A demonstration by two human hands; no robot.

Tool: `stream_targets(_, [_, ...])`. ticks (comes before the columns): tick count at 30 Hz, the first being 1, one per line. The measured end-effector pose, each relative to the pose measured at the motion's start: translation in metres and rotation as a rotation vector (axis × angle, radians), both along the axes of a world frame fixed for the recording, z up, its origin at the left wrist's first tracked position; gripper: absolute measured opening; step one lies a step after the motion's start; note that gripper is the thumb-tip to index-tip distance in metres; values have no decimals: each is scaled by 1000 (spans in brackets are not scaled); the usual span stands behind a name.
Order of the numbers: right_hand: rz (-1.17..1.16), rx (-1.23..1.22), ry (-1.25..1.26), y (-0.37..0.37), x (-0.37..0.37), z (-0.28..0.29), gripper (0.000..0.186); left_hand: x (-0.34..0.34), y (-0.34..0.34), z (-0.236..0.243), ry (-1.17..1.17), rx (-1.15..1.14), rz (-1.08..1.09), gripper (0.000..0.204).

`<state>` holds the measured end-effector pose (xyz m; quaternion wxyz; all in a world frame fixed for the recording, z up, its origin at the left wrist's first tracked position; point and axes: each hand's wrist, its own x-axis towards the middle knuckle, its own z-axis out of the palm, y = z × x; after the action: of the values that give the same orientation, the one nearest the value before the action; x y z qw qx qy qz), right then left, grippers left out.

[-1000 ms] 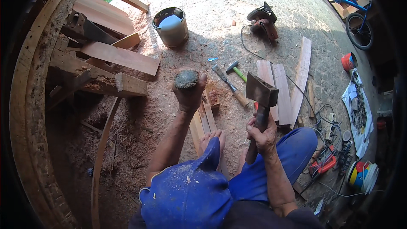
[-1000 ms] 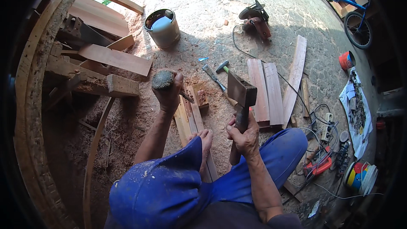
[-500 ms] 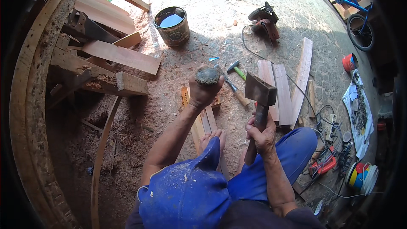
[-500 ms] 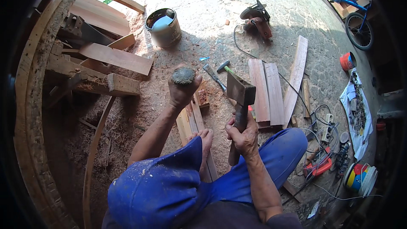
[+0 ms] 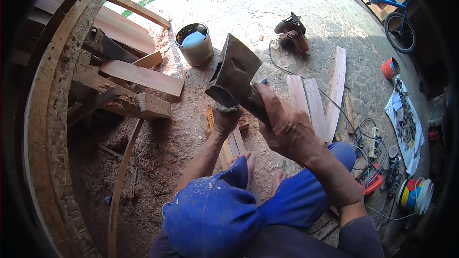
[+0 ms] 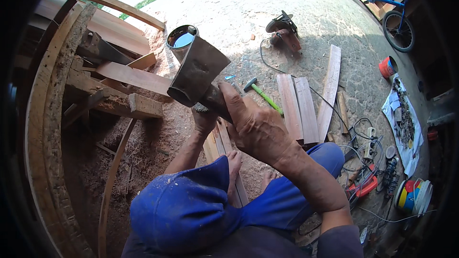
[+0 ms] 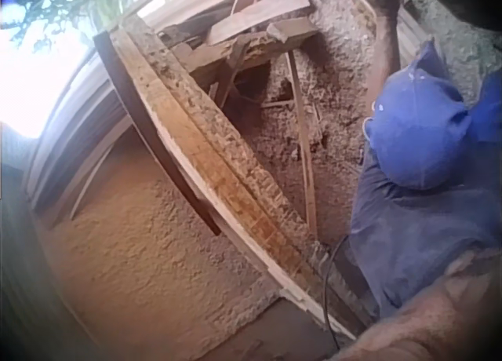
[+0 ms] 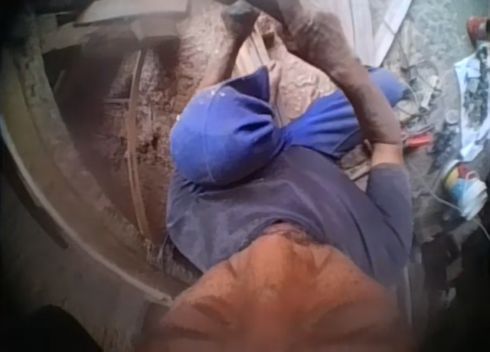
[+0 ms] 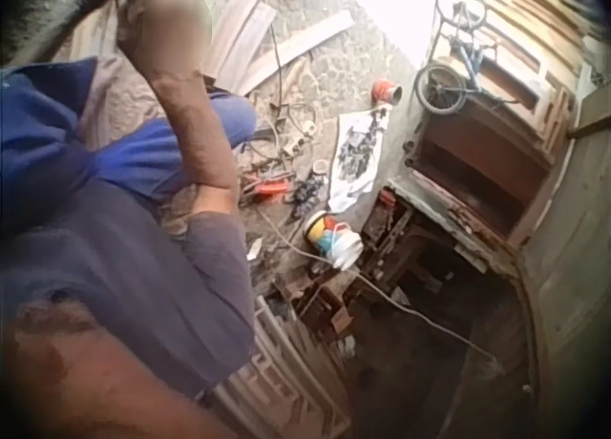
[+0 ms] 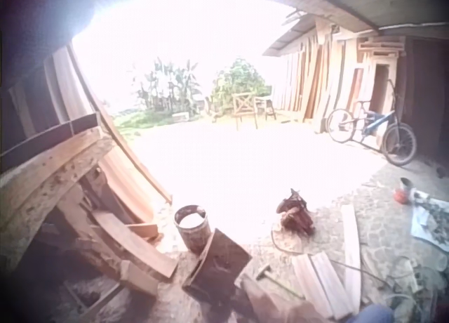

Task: The person shapes wood by using an axe to strike a metal chisel held against a wood plank. They repeatedly dip the chisel into a bucket of dark liquid and continue striking it into the wood.

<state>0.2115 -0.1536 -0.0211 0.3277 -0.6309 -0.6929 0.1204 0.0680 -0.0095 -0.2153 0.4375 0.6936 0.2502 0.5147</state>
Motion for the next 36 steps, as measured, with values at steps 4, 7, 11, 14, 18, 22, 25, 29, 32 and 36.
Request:
stream_targets(4, [35,-376,-183,5,7,-31,64,7,1,-9,99,156,70,39])
stream_targets(7, [66,-241,133,0,8,-11,64,3,1,-13,80,-9,-1,28])
stream_targets(11, [-103,418,273,5,6,88,50,-13,0,12,473,174,147,23])
stream_targets(14, [-274,810,542,12,3,160,24,-3,-10,13,369,157,110,26])
stream_targets(18, [-182,621,190,10,-2,87,33,-9,-7,22,279,33,76,20])
stream_targets(22, [47,-451,-229,0,3,-33,54,-2,-12,1,12,-50,31,11])
stream_targets(25, [-120,-355,66,-24,6,-58,55,17,-24,16,-107,-206,37,10])
stream_targets(29, [-241,-388,526,-29,-6,-69,51,9,37,22,62,-380,131,12])
stream_targets(32, [-288,-239,494,-42,6,-108,60,25,31,20,99,-255,151,18])
stream_targets(36, [-362,-315,637,-53,12,-131,60,-13,3,21,118,-224,61,20])
